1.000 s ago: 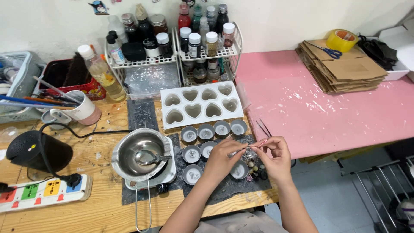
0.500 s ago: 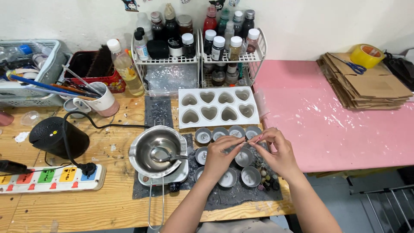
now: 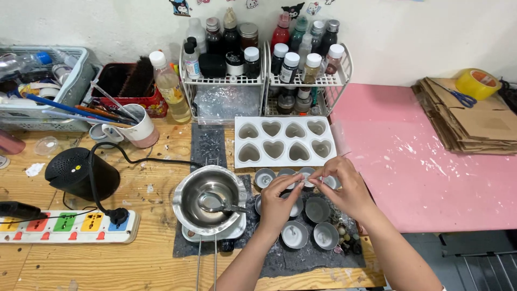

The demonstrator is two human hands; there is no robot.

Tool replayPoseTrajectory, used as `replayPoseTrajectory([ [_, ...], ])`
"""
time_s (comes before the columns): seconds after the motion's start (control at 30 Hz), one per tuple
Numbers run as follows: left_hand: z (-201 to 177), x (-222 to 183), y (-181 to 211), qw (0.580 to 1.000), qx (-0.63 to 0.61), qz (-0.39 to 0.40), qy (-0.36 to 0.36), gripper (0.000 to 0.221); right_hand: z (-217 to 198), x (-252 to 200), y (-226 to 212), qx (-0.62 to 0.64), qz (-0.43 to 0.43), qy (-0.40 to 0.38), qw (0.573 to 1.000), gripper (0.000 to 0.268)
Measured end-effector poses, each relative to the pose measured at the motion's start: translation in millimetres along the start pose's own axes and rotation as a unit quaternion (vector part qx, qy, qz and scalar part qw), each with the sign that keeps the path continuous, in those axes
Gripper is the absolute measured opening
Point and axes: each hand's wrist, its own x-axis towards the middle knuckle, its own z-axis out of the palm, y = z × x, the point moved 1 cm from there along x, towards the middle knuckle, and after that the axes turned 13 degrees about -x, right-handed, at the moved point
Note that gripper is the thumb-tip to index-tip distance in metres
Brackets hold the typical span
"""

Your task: Placing candle wicks and decorative elements into tealight containers and preparing candle materials.

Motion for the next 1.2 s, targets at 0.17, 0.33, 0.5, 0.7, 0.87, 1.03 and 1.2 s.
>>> replayPoseTrajectory([
  [0.17, -2.3, 0.0, -4.8, 0.999, 0.000, -0.043, 0.013, 0.028, 2.6, 5.9, 3.4, -0.001, 0.019, -0.031, 0.999, 0.041],
  [0.33, -4.4, 2.4, -1.3, 0.998, 0.048, -0.037, 0.009, 0.026, 3.3, 11.6, 5.3, 0.003, -0.023, -0.029, 0.999, 0.040],
  [0.5, -4.7, 2.0, -4.3, 0.993, 0.117, -0.032, -0.013, 0.031, 2.1, 18.0, 5.6, -0.042, -0.054, -0.036, 0.997, 0.038],
  [0.7, -9.1, -3.0, -31.9, 0.904, 0.416, -0.020, -0.098, 0.069, 7.5, 52.4, 14.3, -0.099, -0.057, -0.026, 0.993, 0.029],
  [0.87, -12.7, -4.7, -36.0, 0.878, 0.463, -0.021, -0.120, 0.086, 48.1, 82.5, 43.7, -0.134, -0.114, -0.067, 0.982, 0.023],
  [1.03, -13.1, -2.8, -38.2, 0.877, 0.462, -0.039, -0.125, 0.088, 84.8, 112.0, 69.0, -0.139, -0.135, -0.072, 0.978, 0.026],
  [1.2, -14.0, -3.6, -41.5, 0.878, 0.460, -0.042, -0.128, 0.083, 133.0, 132.4, 95.7, -0.171, -0.159, -0.074, 0.970, 0.030],
])
